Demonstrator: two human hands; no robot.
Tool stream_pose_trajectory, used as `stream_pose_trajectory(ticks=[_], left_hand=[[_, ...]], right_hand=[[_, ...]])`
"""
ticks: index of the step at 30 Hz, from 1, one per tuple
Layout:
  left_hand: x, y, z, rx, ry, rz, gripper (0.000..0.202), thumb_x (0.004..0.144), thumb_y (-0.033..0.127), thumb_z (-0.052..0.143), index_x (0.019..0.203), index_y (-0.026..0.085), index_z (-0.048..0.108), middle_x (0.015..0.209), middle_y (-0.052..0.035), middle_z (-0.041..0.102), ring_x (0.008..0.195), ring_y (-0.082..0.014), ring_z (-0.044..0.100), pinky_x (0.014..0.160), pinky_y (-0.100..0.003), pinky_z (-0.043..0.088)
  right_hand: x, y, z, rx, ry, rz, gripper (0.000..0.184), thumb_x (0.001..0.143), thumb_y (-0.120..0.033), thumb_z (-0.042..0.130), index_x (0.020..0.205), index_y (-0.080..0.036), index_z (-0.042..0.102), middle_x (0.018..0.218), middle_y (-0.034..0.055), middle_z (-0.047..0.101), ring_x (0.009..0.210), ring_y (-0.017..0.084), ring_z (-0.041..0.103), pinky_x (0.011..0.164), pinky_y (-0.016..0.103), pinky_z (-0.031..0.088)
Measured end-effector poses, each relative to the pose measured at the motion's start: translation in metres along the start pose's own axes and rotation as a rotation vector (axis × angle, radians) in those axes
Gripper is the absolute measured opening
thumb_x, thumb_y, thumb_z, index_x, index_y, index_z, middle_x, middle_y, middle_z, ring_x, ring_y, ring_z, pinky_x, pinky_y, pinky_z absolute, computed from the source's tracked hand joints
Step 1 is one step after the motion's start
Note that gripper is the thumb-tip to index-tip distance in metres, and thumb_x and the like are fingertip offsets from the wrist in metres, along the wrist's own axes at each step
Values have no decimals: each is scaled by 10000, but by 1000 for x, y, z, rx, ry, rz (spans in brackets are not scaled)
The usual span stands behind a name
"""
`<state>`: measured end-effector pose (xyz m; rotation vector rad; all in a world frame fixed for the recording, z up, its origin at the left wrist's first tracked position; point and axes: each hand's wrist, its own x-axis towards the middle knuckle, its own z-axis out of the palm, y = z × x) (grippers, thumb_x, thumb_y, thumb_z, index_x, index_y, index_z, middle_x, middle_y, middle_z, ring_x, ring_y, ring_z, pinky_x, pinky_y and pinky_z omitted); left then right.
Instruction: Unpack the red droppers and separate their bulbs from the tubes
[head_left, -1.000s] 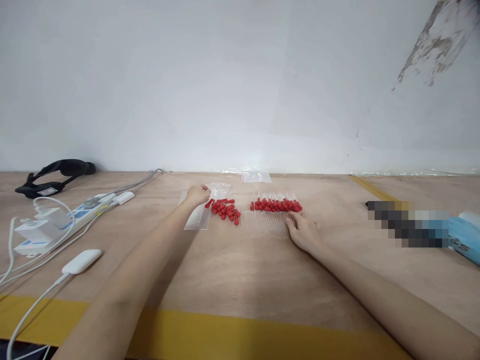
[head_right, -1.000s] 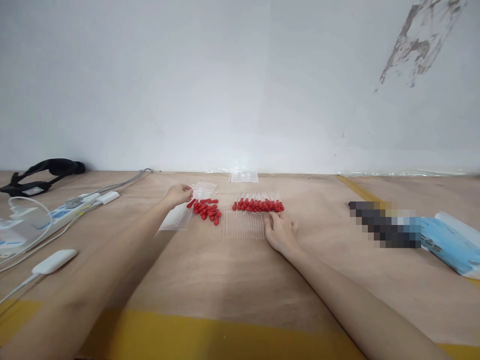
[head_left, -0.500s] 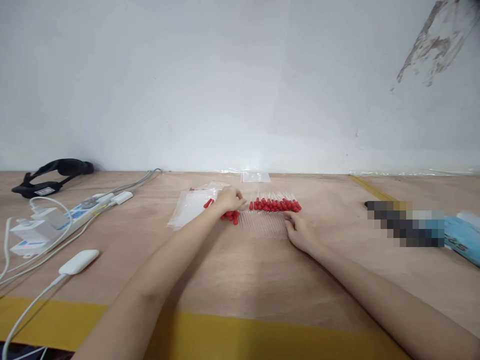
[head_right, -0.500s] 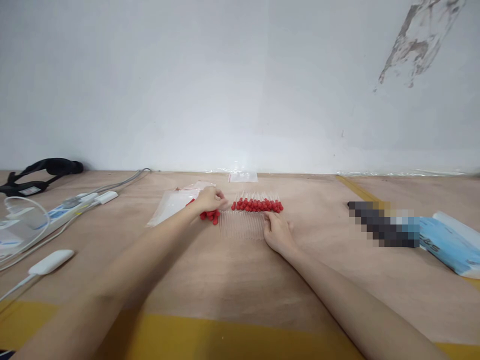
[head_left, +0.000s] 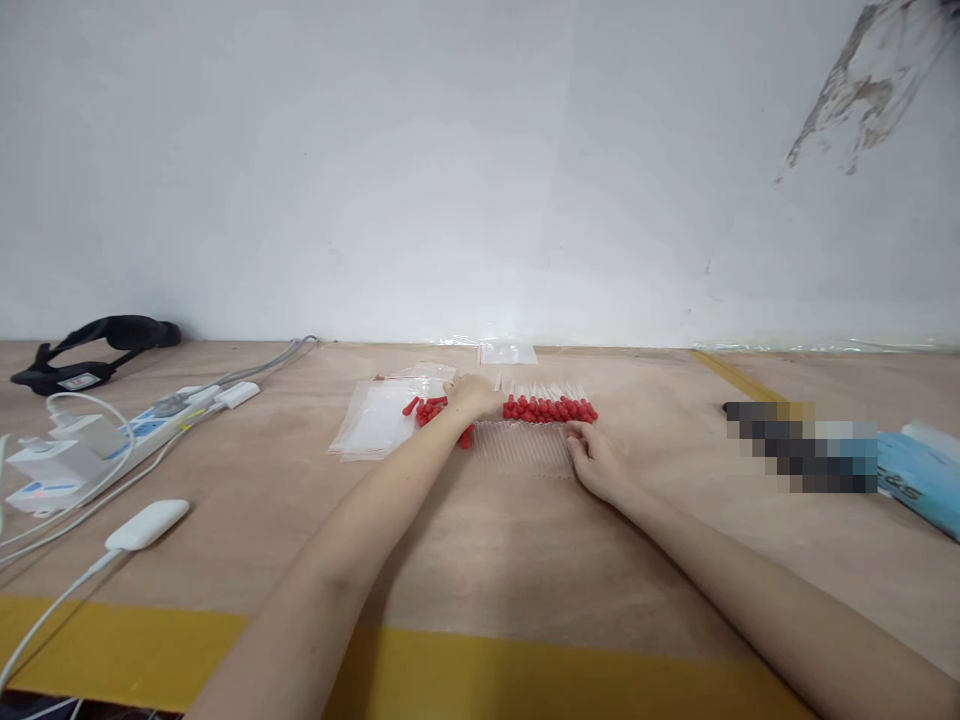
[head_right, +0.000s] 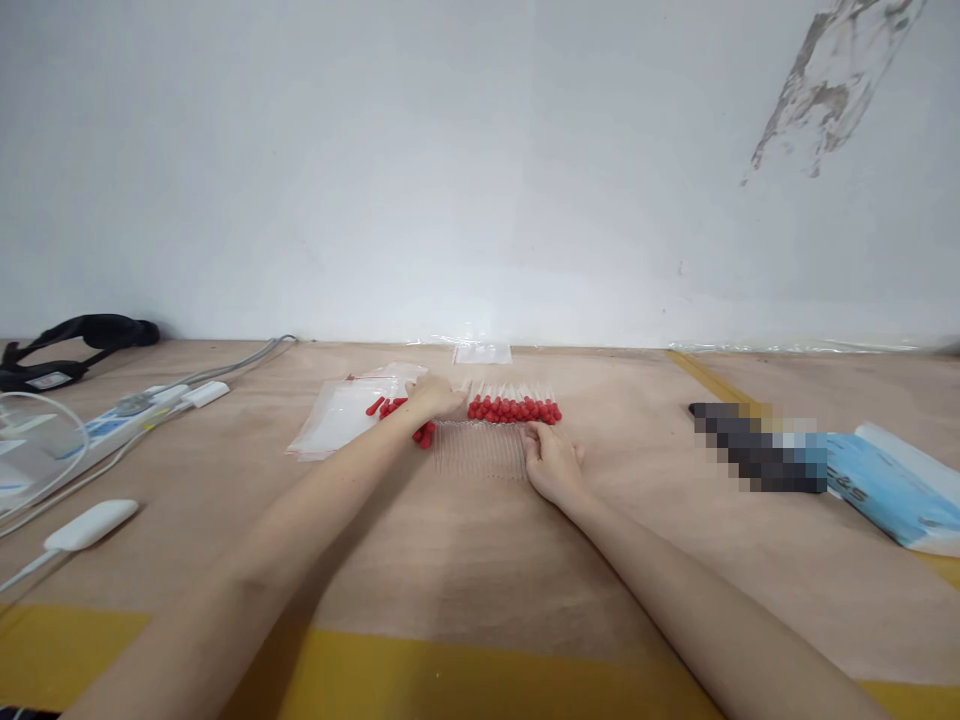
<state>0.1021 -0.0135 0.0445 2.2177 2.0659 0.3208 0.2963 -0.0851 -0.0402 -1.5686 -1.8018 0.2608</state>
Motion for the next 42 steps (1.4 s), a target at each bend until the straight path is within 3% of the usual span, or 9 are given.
stream_pose_trajectory(ticks=[6, 9, 12, 16, 19, 23, 27, 32, 42], left_hand=[[-46, -23, -17, -13, 194, 131, 207, 786, 278, 387, 835, 153, 544, 855, -88, 604, 830, -216, 562, 708, -315, 414], [-77, -47, -6, -102, 333, 423, 103, 790, 227, 410, 760, 172, 492, 771, -43, 563, 719, -163, 548, 639, -273, 422], [-101, -64, 9, -202, 400, 630, 83, 806, 216, 424, 747, 175, 466, 747, -26, 534, 706, -141, 533, 647, -259, 431], [-117, -71, 26, -284, 421, 773, 44, 819, 196, 442, 794, 173, 471, 795, -34, 552, 756, -134, 545, 677, -251, 446], [-121, -69, 35, -313, 421, 834, 23, 817, 190, 464, 824, 172, 477, 831, -43, 571, 762, -128, 557, 676, -243, 459], [-123, -67, 39, -314, 470, 877, 96, 820, 191, 469, 911, 173, 493, 871, -54, 582, 805, -137, 559, 716, -256, 468], [-126, -63, 36, -224, 489, 928, 212, 810, 254, 514, 1007, 177, 519, 920, -66, 582, 842, -163, 532, 754, -302, 445], [-127, -62, 33, -47, 453, 963, 158, 854, 263, 451, 902, 179, 576, 754, -40, 591, 720, -152, 497, 679, -305, 385], [-132, -55, 24, 23, 322, 954, 242, 889, 275, 353, 834, 147, 552, 734, -49, 550, 733, -156, 461, 703, -305, 335]], right_hand=[[0, 1, -2, 99, 119, -56, 300, 814, -294, 397, 1036, -166, 552, 973, 99, 595, 784, 181, 550, 709, 341, 431], [-1, -5, -11, 150, 261, -142, 333, 831, -351, 380, 1032, -150, 554, 951, 112, 566, 785, 182, 533, 679, 328, 439], [-6, -16, -21, 94, 374, -305, 338, 838, -353, 396, 1075, -159, 539, 989, 116, 546, 927, 203, 500, 774, 354, 401], [-19, -32, -25, -119, 232, -588, 325, 831, -347, 455, 1119, -214, 527, 1058, 83, 561, 1003, 210, 472, 866, 402, 280], [-26, -41, -20, -203, 112, -732, 264, 836, -345, 468, 1053, -235, 572, 941, 43, 623, 939, 193, 493, 886, 417, 208], [-31, -48, -14, -226, 45, -799, 214, 855, -298, 448, 975, -233, 613, 717, 4, 634, 774, 145, 511, 893, 407, 172], [-38, -58, -13, -161, -58, -745, 232, 871, -265, 405, 954, -232, 619, 706, 1, 645, 735, 128, 515, 869, 379, 185], [-46, -68, -13, -55, -213, -656, 281, 888, -293, 356, 878, -248, 633, 713, -8, 659, 691, 116, 508, 808, 349, 214], [-44, -61, -20, -189, -56, -865, 240, 869, -265, 396, 867, -238, 634, 573, -9, 590, 639, 131, 426, 779, 348, 222]])
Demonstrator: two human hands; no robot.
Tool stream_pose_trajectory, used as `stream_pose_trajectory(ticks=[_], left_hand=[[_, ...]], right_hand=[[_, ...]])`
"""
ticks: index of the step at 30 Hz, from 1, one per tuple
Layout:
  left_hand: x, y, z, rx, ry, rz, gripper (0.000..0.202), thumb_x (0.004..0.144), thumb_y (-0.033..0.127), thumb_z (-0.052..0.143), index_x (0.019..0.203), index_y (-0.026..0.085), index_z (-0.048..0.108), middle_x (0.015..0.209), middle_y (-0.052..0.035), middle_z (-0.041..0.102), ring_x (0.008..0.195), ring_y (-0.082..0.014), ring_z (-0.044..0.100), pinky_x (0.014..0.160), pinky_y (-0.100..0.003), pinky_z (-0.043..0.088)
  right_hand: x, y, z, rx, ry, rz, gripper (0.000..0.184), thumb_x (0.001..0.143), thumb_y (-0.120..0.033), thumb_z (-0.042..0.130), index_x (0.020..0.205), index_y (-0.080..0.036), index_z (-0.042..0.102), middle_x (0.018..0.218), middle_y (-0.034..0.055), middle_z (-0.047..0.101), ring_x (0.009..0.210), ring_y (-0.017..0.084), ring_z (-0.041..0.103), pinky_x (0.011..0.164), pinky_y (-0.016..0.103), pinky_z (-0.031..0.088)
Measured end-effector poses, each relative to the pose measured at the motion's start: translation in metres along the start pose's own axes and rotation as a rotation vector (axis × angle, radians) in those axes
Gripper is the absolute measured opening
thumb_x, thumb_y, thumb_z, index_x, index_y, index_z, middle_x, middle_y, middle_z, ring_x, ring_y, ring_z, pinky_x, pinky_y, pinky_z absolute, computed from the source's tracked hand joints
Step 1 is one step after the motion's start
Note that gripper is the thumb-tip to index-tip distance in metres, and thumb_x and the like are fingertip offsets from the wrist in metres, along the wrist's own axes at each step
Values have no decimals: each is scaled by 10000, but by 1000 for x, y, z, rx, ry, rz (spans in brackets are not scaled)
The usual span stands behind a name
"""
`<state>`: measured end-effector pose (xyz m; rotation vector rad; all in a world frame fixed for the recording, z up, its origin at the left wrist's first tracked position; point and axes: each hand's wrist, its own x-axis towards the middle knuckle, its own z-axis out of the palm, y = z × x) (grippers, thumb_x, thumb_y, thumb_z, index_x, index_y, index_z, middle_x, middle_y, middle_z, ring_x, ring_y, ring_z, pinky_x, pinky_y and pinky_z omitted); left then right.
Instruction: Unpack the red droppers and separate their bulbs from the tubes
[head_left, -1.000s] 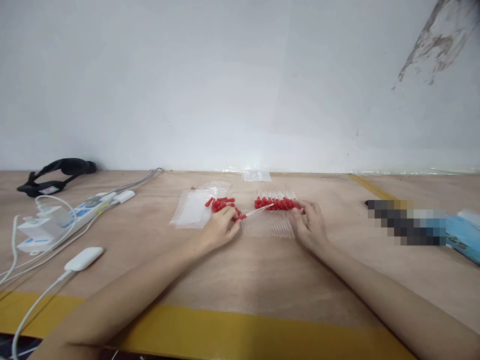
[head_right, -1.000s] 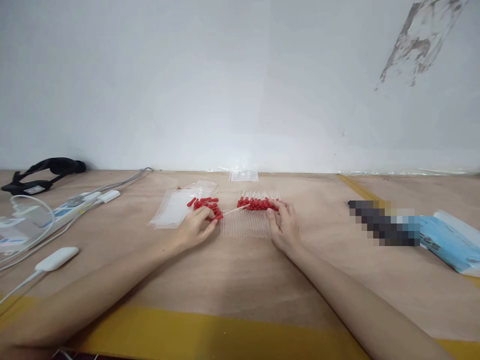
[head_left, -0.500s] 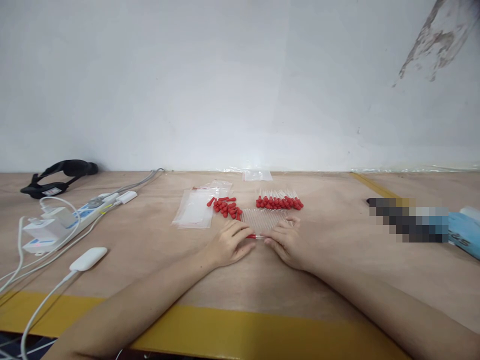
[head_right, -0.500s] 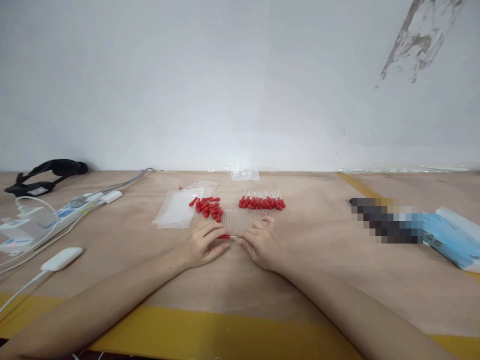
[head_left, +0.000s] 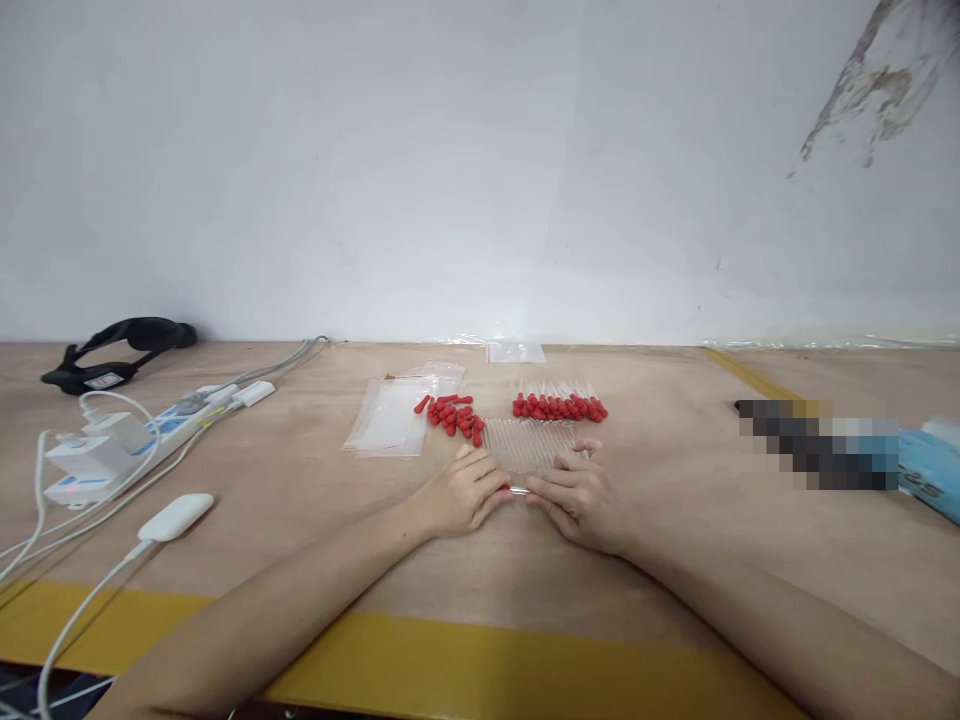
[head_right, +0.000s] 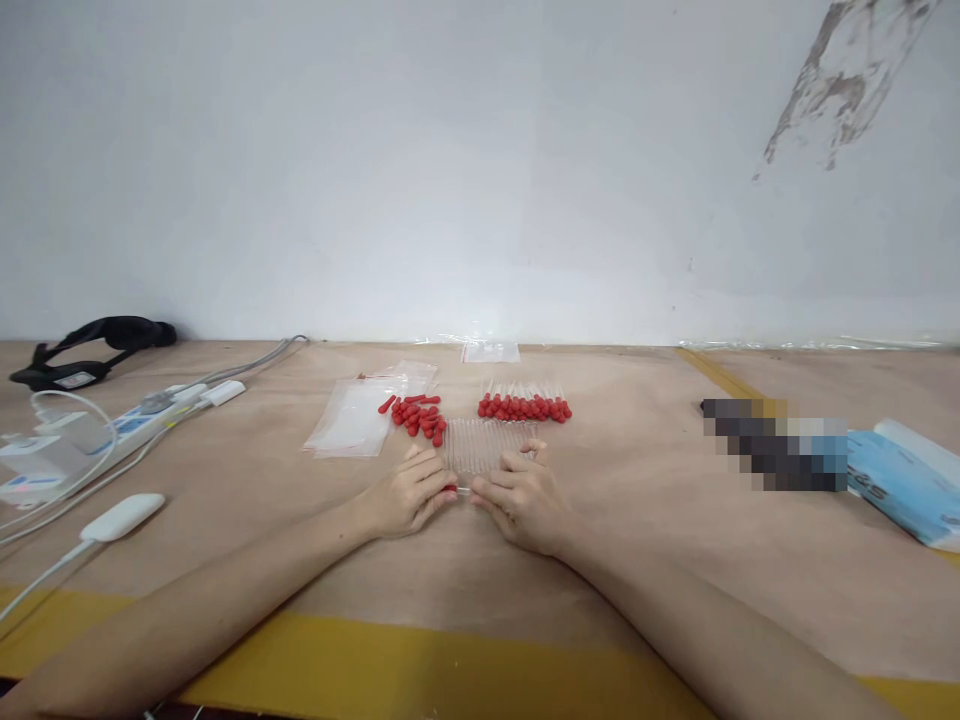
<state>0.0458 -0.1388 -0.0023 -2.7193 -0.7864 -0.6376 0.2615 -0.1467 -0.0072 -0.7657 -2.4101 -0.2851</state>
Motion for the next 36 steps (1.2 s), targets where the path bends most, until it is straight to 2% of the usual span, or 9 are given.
stream_pose_trajectory(ticks=[6, 12, 14, 17, 19, 22, 25, 28, 36], left_hand=[[-1, -1, -1, -68, -71, -16, 272, 901, 275, 305, 849, 151, 542, 747, -52, 547, 740, -160, 472, 724, -306, 340], [-7, -4, -5, -124, -100, -76, 263, 896, 265, 300, 816, 164, 530, 749, -50, 554, 733, -159, 481, 722, -306, 355], [-9, -11, -8, -113, -59, -153, 281, 894, 255, 291, 773, 165, 529, 725, -48, 547, 721, -162, 474, 716, -310, 360], [-8, -29, -18, -151, 43, -323, 271, 892, 267, 307, 804, 175, 546, 774, -46, 562, 750, -161, 487, 724, -300, 384], [-4, -47, -26, -195, 96, -441, 251, 883, 278, 332, 855, 187, 565, 842, -43, 569, 803, -157, 506, 745, -287, 404], [7, -81, -35, -140, 73, -597, 234, 844, 254, 383, 850, 178, 603, 828, -49, 563, 841, -169, 522, 765, -288, 421], [23, -114, -37, -41, -28, -737, 217, 806, 217, 430, 915, 178, 614, 866, -50, 581, 848, -164, 544, 781, -272, 422], [39, -134, -31, -40, -107, -802, 222, 790, 231, 454, 967, 184, 581, 905, -36, 610, 810, -149, 574, 720, -244, 439], [51, -143, -10, -39, -235, -844, 144, 685, 291, 578, 797, 201, 591, 826, -14, 652, 779, -168, 600, 670, -242, 449]], right_hand=[[-8, 6, 6, -94, 81, -100, 198, 860, -213, 418, 925, -249, 602, 621, -22, 601, 636, 114, 430, 736, 330, 230], [-19, 23, 2, -75, 38, -86, 274, 858, -225, 410, 1060, -308, 575, 640, -24, 605, 658, 117, 471, 707, 317, 261], [-21, 33, -1, -64, 80, 22, 268, 847, -244, 424, 1039, -301, 603, 611, -11, 588, 665, 126, 486, 712, 316, 281], [-20, 48, -2, -44, 163, 330, 261, 831, -305, 442, 990, -255, 643, 675, 30, 610, 707, 150, 523, 731, 320, 325], [-18, 54, 0, 21, 185, 490, 290, 826, -327, 430, 992, -221, 644, 801, 61, 641, 746, 167, 549, 735, 316, 367], [-18, 59, 6, 163, 159, 623, 305, 817, -305, 408, 1011, -218, 627, 913, 56, 650, 773, 176, 575, 710, 295, 423], [-18, 63, 11, 206, 110, 714, 316, 790, -262, 414, 1027, -207, 616, 947, 53, 646, 768, 180, 584, 683, 288, 443], [-17, 64, 14, 182, 79, 755, 345, 773, -229, 407, 1052, -181, 604, 940, 67, 642, 743, 181, 587, 667, 290, 446], [-12, 61, 20, 58, 47, 742, 328, 762, -187, 382, 991, -171, 617, 862, 82, 634, 780, 194, 575, 693, 287, 423]])
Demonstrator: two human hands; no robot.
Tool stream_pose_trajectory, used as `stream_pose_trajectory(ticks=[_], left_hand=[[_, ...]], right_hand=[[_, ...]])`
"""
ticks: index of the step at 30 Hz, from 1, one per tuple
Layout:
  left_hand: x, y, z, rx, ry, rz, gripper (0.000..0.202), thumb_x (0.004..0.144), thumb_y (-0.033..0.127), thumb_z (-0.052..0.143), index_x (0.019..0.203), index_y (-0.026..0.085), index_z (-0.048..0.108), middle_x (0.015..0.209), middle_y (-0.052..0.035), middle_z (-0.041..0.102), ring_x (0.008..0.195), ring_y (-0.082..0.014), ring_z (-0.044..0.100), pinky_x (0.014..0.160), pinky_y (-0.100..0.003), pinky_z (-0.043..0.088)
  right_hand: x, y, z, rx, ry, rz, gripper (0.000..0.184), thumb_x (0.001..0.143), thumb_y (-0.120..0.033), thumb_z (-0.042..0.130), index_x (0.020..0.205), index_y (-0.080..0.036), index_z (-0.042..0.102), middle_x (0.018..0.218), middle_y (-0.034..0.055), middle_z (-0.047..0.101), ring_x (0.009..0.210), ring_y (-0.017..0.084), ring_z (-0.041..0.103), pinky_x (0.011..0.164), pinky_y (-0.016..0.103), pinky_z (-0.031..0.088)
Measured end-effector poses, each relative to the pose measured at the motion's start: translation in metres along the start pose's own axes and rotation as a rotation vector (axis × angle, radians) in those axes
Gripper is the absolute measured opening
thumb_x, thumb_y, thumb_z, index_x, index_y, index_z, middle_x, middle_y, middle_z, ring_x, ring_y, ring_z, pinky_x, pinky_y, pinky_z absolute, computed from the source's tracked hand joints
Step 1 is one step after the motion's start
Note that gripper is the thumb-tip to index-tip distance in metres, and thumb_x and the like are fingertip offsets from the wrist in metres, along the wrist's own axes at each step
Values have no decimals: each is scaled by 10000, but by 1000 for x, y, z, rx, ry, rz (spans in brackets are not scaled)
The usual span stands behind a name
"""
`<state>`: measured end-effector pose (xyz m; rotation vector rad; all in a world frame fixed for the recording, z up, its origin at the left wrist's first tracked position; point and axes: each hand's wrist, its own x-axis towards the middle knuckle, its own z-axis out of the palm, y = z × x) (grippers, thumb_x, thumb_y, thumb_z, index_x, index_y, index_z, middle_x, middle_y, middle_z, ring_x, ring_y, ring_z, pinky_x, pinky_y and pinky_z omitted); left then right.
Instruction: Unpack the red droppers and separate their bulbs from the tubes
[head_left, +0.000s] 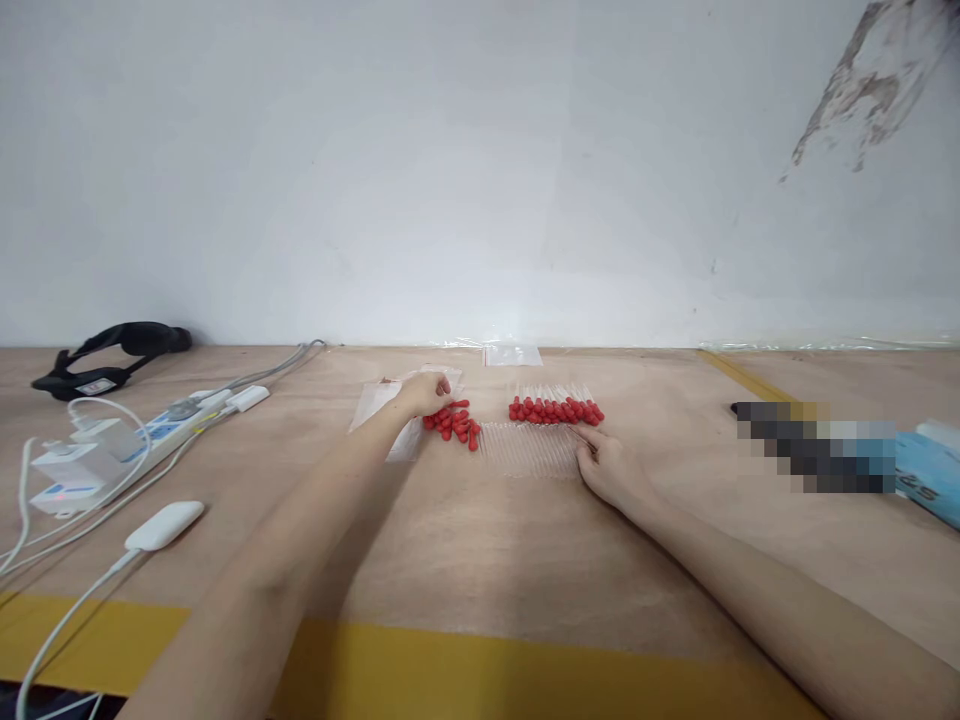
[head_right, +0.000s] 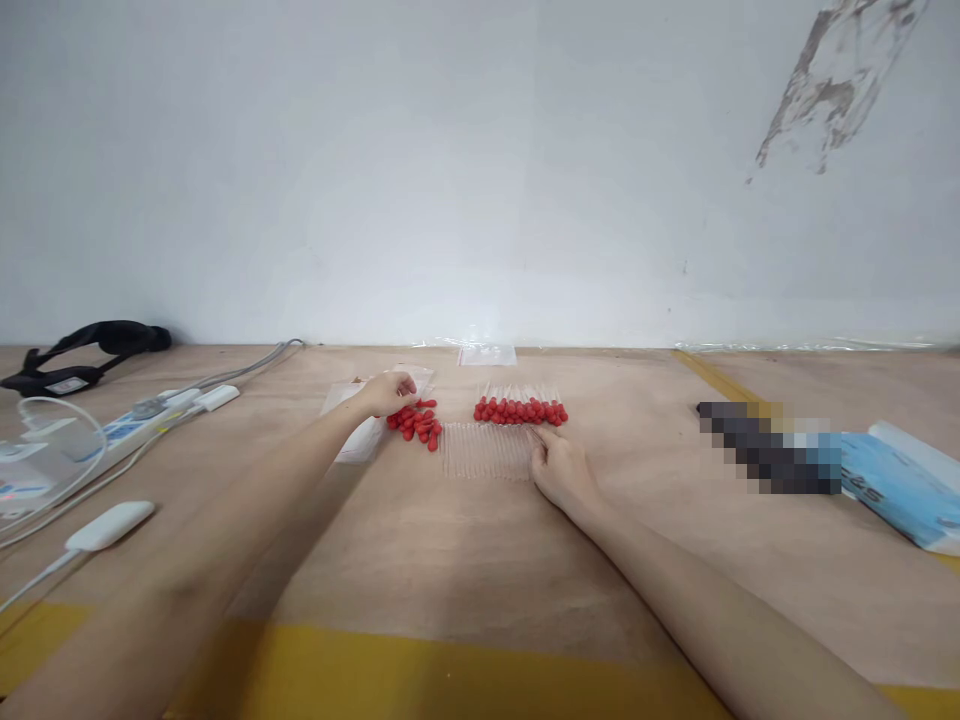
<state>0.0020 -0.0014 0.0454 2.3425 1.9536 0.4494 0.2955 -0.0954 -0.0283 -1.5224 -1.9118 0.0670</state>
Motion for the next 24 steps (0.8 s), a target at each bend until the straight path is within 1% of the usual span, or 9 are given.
stream_pose_trajectory(ticks=[3, 5, 7, 10, 13, 16, 18, 21, 24], left_hand=[[1, 11, 3, 16, 31, 6, 160, 709, 344, 548, 776, 207, 596, 864, -19, 648, 850, -187, 584, 746, -277, 436], [1, 27, 5, 23, 45, 34, 152, 716, 331, 538, 771, 206, 603, 887, -26, 643, 895, -199, 567, 791, -296, 418], [2, 47, 10, 20, 41, 68, 148, 714, 319, 538, 767, 202, 611, 901, -33, 640, 912, -206, 557, 810, -308, 407], [3, 78, 20, -1, 19, 100, 178, 722, 346, 528, 764, 199, 619, 912, -41, 640, 906, -206, 558, 804, -306, 407], [4, 100, 29, -32, -15, 87, 247, 730, 419, 518, 764, 199, 624, 892, -48, 647, 889, -208, 566, 786, -307, 415], [6, 112, 34, -53, -52, 42, 332, 701, 500, 533, 737, 186, 631, 864, -74, 651, 891, -239, 571, 788, -336, 414], [7, 116, 36, -66, -75, 12, 357, 680, 521, 545, 706, 176, 633, 835, -86, 654, 888, -255, 573, 787, -347, 411], [9, 119, 39, -100, -91, -28, 343, 679, 496, 545, 669, 165, 633, 786, -86, 657, 862, -251, 580, 766, -326, 414], [12, 120, 41, -150, -63, -75, 307, 711, 426, 509, 671, 150, 636, 745, -91, 652, 819, -239, 587, 727, -309, 415]], right_hand=[[-1, -2, 0, -29, -32, 13, 299, 774, -251, 397, 951, -161, 621, 739, 64, 612, 660, 174, 558, 627, 270, 407], [-1, -2, -1, -34, -56, 30, 296, 782, -294, 399, 924, -162, 622, 675, 46, 587, 605, 164, 539, 596, 265, 396], [-1, -1, 0, -29, -72, 41, 299, 792, -326, 390, 895, -170, 623, 637, 31, 564, 602, 164, 534, 589, 266, 394], [0, 4, 4, -13, -23, 23, 301, 801, -321, 379, 886, -168, 624, 743, 56, 577, 759, 186, 551, 669, 278, 414], [2, 10, 9, 7, 16, 20, 297, 806, -261, 362, 913, -158, 619, 904, 93, 583, 895, 200, 541, 752, 294, 416], [3, 13, 12, 43, -39, 25, 301, 811, -218, 346, 949, -163, 607, 928, 92, 609, 891, 200, 562, 766, 306, 421], [4, 14, 12, 68, -59, 20, 312, 814, -211, 342, 991, -155, 594, 962, 96, 619, 910, 204, 567, 788, 316, 421], [4, 13, 11, 97, -73, 17, 330, 816, -208, 336, 1034, -143, 577, 1032, 97, 611, 959, 208, 557, 827, 324, 415], [4, 12, 10, 112, -74, 35, 341, 815, -207, 335, 1048, -136, 572, 1045, 99, 613, 972, 213, 558, 843, 329, 415]])
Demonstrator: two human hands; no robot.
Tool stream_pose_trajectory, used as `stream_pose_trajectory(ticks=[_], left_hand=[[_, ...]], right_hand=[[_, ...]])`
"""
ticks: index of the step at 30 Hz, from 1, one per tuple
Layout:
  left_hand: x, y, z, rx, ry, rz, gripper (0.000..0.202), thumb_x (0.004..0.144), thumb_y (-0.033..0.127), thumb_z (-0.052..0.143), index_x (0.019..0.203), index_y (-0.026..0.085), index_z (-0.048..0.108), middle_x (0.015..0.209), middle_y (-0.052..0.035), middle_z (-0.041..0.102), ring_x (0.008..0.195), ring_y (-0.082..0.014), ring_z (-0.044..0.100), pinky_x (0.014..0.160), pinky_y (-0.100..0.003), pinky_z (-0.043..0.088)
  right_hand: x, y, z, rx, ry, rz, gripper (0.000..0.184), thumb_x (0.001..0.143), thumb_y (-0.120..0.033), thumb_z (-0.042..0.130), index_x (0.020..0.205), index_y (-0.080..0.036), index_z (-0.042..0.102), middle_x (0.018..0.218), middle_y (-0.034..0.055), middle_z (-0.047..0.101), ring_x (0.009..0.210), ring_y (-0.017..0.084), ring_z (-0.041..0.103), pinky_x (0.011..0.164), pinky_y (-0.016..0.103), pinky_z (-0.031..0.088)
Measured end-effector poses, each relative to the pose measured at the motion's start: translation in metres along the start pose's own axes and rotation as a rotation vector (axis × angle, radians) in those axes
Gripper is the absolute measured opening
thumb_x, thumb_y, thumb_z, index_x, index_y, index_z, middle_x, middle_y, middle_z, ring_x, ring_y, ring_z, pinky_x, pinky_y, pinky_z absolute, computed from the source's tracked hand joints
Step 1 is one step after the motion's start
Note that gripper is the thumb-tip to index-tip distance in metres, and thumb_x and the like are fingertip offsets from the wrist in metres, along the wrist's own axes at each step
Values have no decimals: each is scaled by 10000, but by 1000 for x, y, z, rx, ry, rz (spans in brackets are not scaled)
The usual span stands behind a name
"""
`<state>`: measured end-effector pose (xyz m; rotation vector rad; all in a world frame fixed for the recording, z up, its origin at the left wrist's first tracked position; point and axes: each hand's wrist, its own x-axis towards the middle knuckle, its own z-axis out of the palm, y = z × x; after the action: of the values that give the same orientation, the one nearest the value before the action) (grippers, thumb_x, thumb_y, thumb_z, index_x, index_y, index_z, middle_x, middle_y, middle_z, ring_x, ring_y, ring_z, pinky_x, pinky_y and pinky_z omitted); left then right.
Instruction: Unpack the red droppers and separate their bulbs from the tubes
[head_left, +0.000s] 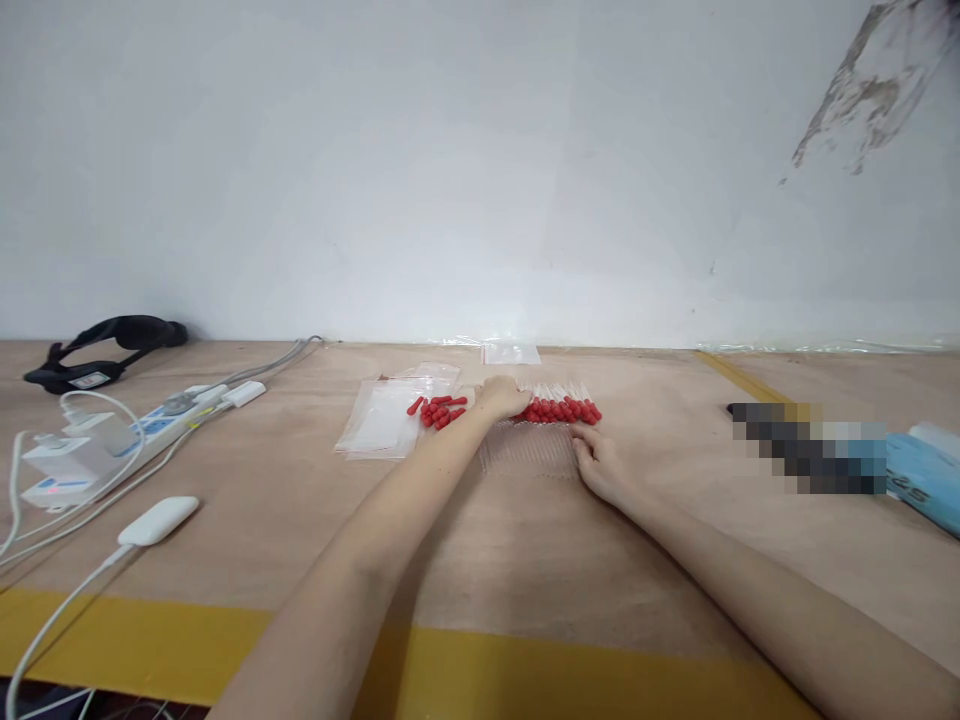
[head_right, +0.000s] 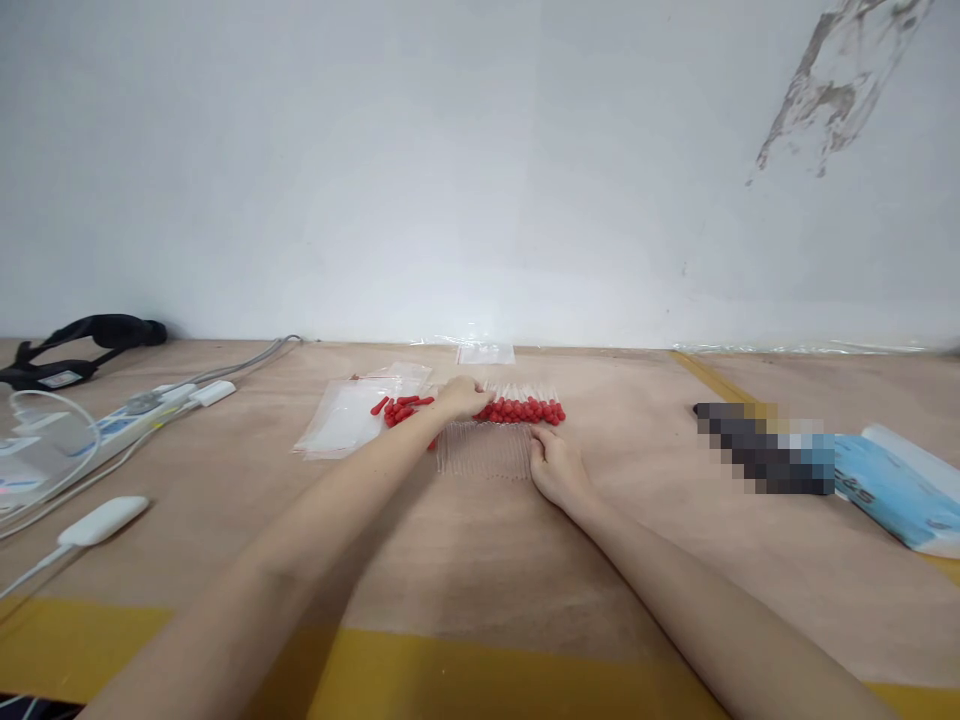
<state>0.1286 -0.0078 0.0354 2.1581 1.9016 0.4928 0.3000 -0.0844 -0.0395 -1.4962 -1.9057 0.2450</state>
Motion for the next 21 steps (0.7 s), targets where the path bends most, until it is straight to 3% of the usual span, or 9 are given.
stream_pose_trajectory(ticks=[4, 7, 11, 14, 17, 21], left_hand=[[-1, 0, -2, -90, 75, -29, 311, 743, 390, 462, 653, 149, 637, 685, -74, 635, 738, -222, 589, 655, -296, 410], [-16, -2, -10, -160, 149, 14, 362, 794, 409, 406, 661, 160, 632, 663, -38, 616, 708, -188, 576, 644, -275, 403], [-61, -18, -18, -231, 283, 125, 303, 831, 374, 407, 761, 167, 617, 835, -24, 599, 830, -152, 535, 742, -256, 393], [-102, -39, -16, -310, 392, 330, 238, 830, 329, 449, 742, 172, 604, 811, -27, 563, 833, -158, 505, 771, -289, 389], [-133, -60, -10, -329, 397, 427, 195, 831, 306, 467, 761, 168, 586, 821, -32, 536, 840, -163, 487, 792, -316, 383], [-150, -71, -1, -385, 355, 442, 175, 841, 286, 461, 780, 170, 576, 827, -27, 511, 839, -154, 484, 787, -312, 386]], right_hand=[[0, 4, 3, 13, 34, 31, 358, 812, -228, 348, 1086, -122, 554, 1075, 123, 603, 985, 228, 558, 850, 346, 420], [2, 9, 6, 49, 41, 56, 376, 810, -243, 357, 1119, -115, 530, 1090, 136, 592, 959, 230, 569, 839, 362, 428], [3, 10, 6, 67, 84, 75, 364, 801, -258, 371, 1088, -114, 544, 1074, 144, 582, 950, 227, 558, 834, 370, 426], [4, 7, 3, 62, 117, 95, 354, 785, -260, 391, 1043, -92, 565, 1044, 158, 558, 988, 229, 524, 850, 356, 409], [4, 4, 0, 70, 130, 127, 346, 772, -256, 408, 1014, -73, 574, 1011, 164, 544, 932, 218, 532, 806, 338, 419], [-1, -8, -9, 113, 190, 91, 308, 794, -309, 404, 941, -116, 594, 924, 120, 561, 778, 183, 539, 694, 311, 428]])
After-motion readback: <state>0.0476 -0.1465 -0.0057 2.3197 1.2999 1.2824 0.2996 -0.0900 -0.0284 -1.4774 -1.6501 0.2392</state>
